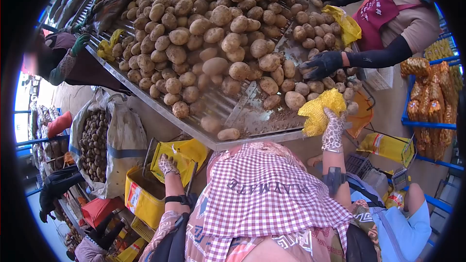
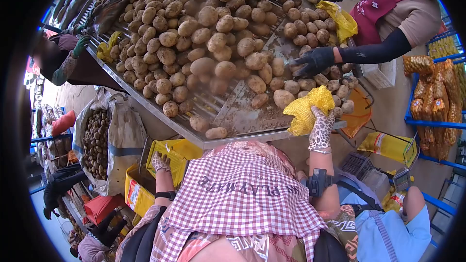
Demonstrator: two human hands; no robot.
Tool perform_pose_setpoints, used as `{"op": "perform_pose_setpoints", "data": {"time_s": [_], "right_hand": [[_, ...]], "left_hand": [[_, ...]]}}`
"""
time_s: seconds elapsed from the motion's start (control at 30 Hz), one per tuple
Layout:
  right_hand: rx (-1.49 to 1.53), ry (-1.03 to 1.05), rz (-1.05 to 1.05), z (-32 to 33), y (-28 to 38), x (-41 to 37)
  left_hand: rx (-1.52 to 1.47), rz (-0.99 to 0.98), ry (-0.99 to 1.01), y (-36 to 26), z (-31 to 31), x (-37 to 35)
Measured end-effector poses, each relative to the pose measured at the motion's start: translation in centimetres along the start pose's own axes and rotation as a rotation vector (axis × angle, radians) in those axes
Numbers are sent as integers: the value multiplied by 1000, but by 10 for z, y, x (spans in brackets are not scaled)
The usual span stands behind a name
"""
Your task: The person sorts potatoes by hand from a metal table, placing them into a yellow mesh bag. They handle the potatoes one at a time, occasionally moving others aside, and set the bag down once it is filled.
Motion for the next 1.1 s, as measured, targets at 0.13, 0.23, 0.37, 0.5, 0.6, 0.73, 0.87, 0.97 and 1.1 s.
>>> {"op": "perform_pose_setpoints", "data": {"time_s": [0.13,0.23,0.37,0.5,0.6,0.73,0.87,0.97,1.1], "right_hand": [[93,-26,-9,19,-11,-3],[97,26,8,17,-22,-11],[37,125,123,14,-26,-35],[57,-36,148,66,-46,-37],[163,-153,-1,83,-64,-44],[203,-187,-40,86,-58,-43],[240,-177,-21,88,-61,-28],[234,-169,-17,84,-57,-20],[116,-110,-22,70,-52,-16]], "left_hand": [[176,-1147,411,-129,-105,-191],[51,-858,1239,-132,-201,-315],[1294,-2076,860,-109,-307,-395],[1423,-2063,942,-107,-394,-412],[875,-1455,1202,-129,-450,-408],[649,-1256,1480,-128,-453,-404],[1640,-1781,1296,-75,-413,-407],[1664,-2028,1046,-31,-373,-406],[1500,-1921,1281,-28,-362,-435]]}}
Point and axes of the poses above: each hand's wrist, its own x-axis towards the middle knuckle, its own z-axis out of the back of the hand, y = z × x, the point moved 4 cm from there along x, towards the middle knuckle, and after that the axes turned 2 degrees about -y, right-handed, at the moved point
